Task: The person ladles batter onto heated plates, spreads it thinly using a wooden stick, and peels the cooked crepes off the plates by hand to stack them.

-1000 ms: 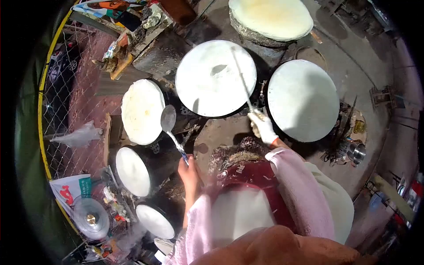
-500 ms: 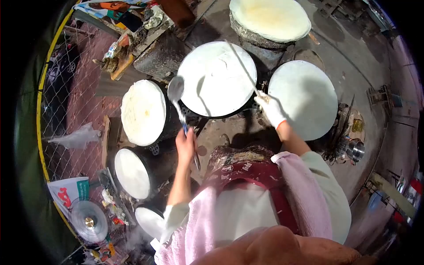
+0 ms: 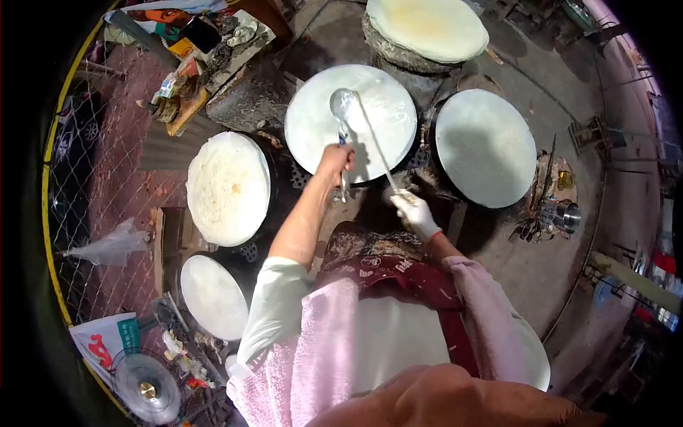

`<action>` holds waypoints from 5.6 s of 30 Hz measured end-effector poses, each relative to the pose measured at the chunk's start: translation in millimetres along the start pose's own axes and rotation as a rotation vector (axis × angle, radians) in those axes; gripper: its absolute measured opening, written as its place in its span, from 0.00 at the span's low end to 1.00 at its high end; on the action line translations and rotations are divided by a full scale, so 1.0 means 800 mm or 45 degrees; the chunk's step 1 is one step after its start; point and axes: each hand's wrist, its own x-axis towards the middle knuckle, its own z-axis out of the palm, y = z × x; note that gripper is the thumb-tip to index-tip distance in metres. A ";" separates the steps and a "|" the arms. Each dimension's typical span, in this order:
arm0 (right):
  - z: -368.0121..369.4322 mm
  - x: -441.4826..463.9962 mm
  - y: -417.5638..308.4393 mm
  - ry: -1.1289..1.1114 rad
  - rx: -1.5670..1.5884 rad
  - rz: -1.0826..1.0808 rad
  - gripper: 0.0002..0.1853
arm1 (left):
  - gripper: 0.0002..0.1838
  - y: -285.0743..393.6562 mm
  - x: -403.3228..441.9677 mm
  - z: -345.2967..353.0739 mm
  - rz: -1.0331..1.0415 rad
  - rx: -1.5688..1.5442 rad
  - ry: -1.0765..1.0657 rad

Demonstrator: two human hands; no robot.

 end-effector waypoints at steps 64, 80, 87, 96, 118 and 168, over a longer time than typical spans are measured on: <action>0.268 0.012 -0.555 -0.123 -1.446 -0.919 0.18 | 0.14 -0.233 -0.505 -0.321 0.814 -1.562 0.513; -0.042 0.360 -0.512 0.229 -2.460 -1.353 0.12 | 0.19 -0.225 -0.480 0.000 0.978 -1.730 0.634; -0.057 0.352 -0.460 0.162 -2.339 -1.093 0.19 | 0.18 -0.278 -0.528 0.070 1.095 -1.706 0.723; -0.101 0.422 -0.348 0.180 -2.558 -1.711 0.14 | 0.16 -0.360 -0.598 0.183 1.275 -1.954 1.053; -0.046 -0.347 0.189 -2.270 -1.623 -0.970 0.27 | 0.14 -1.053 -0.802 0.403 -1.249 -0.272 1.970; -0.148 -0.326 0.172 -2.060 -1.133 -0.091 0.28 | 0.16 -0.754 -0.973 0.505 0.800 -1.391 2.895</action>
